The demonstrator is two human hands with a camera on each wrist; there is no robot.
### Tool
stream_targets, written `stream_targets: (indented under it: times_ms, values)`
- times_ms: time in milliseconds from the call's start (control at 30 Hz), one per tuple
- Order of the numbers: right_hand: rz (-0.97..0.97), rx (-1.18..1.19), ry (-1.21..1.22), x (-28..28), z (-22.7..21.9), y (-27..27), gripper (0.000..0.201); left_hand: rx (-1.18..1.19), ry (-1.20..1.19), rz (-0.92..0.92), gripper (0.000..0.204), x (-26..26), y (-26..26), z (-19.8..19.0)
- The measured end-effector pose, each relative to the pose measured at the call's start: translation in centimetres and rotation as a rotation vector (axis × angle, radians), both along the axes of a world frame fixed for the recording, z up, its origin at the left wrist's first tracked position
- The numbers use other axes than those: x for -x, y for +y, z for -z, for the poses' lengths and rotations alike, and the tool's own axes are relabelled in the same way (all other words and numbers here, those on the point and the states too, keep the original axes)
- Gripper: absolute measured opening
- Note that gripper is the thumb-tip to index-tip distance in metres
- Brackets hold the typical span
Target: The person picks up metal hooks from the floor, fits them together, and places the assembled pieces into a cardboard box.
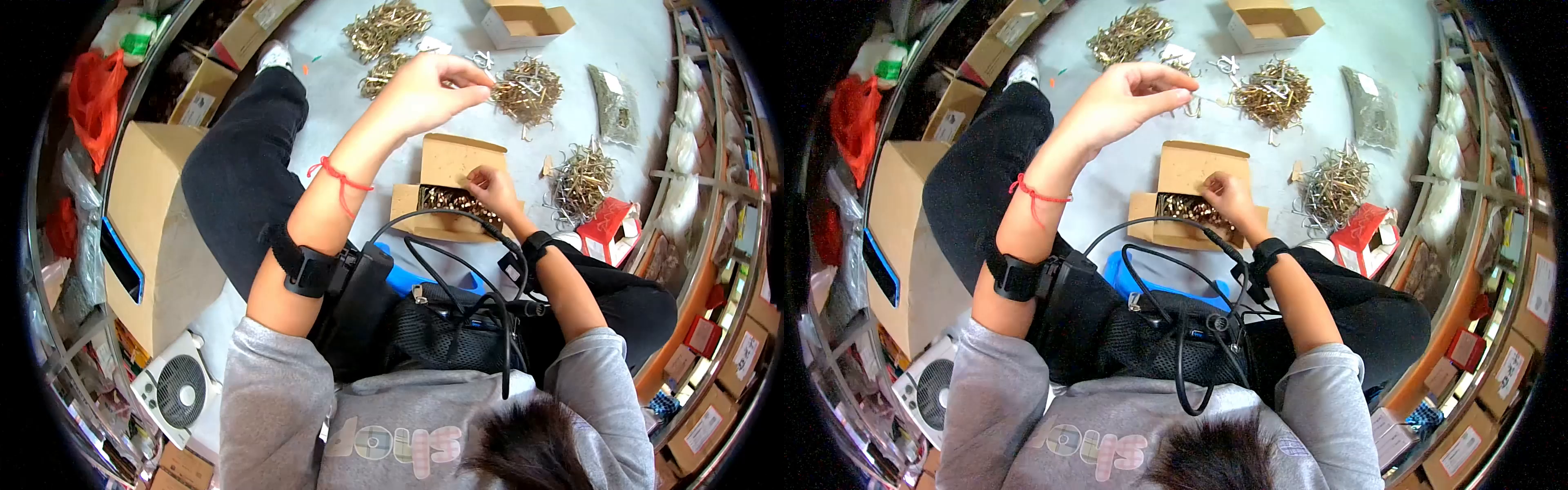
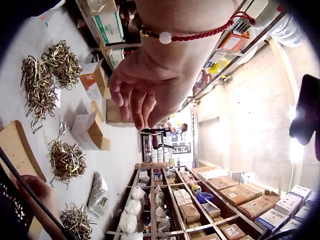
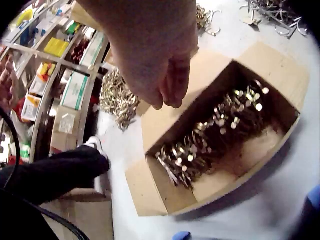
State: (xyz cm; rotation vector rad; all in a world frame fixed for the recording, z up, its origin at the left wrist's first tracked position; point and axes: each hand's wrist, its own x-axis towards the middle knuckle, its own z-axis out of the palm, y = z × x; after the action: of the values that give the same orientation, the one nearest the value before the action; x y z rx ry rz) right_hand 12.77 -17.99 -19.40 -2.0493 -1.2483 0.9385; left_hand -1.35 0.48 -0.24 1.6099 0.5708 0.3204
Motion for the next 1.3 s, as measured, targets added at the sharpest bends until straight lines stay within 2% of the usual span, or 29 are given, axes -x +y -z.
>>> stream_targets:
  times_ms: [100, 233, 267, 367, 533, 633, 733, 833, 933, 1033, 1100, 1167, 1300]
  values:
    - [0.072, -0.053, -0.163, -2.6, -0.9, -1.0, 0.013, 0.026, 0.004, -0.012, 0.025, 0.0, 0.1, 1.0]
    - [0.254, 0.003, -0.046, -5.1, -2.6, -3.0, 0.012, 0.127, 0.096, -0.092, 0.026, 0.4, 0.2, 1.5]
    - [0.26, -0.026, -0.073, -5.6, -3.0, -3.6, 0.012, 0.146, 0.117, -0.113, 0.026, 0.6, 0.3, 1.7]
    - [0.308, 0.101, -0.06, -6.8, -3.6, -5.0, 0.014, 0.142, 0.295, -0.138, 0.024, 1.0, 0.8, 2.0]
    - [0.393, 0.056, -0.12, -8.1, -2.6, -6.5, 0.014, 0.137, 0.461, -0.185, 0.02, -0.2, 4.6, 3.8]
    - [0.382, 0.028, -0.244, -8.2, -0.4, -7.5, 0.014, 0.097, 0.442, -0.219, 0.017, -0.7, 6.6, 7.3]
    - [0.397, 0.044, -0.193, -8.2, 2.5, -8.7, 0.016, 0.05, 0.555, -0.282, 0.015, -0.3, 6.6, 10.7]
    - [0.414, 0.134, -0.223, -8.1, 2.8, -9.0, 0.018, 0.097, 0.579, -0.374, 0.013, 0.7, 7.1, 15.6]
    - [0.469, 0.095, -0.217, -8.0, 5.1, -10.0, 0.02, 0.101, 0.735, -0.347, 0.015, 0.6, 7.2, 18.3]
    - [0.647, 0.127, 0.03, -7.3, 7.3, -11.3, 0.023, 0.153, 0.776, -0.335, 0.018, 0.4, 7.0, 21.4]
    - [0.678, 0.117, 0.136, -6.7, 8.4, -12.2, 0.028, 0.187, 0.803, -0.321, 0.02, 0.1, 7.1, 23.1]
    - [0.771, 0.127, 0.319, -5.7, 5.2, -11.6, 0.028, 0.298, 0.765, -0.333, 0.023, -1.0, 7.1, 23.5]
    - [0.834, 0.117, 0.494, -5.9, 7.7, -14.3, 0.025, 0.472, 0.783, -0.408, 0.031, -3.9, 7.5, 23.2]
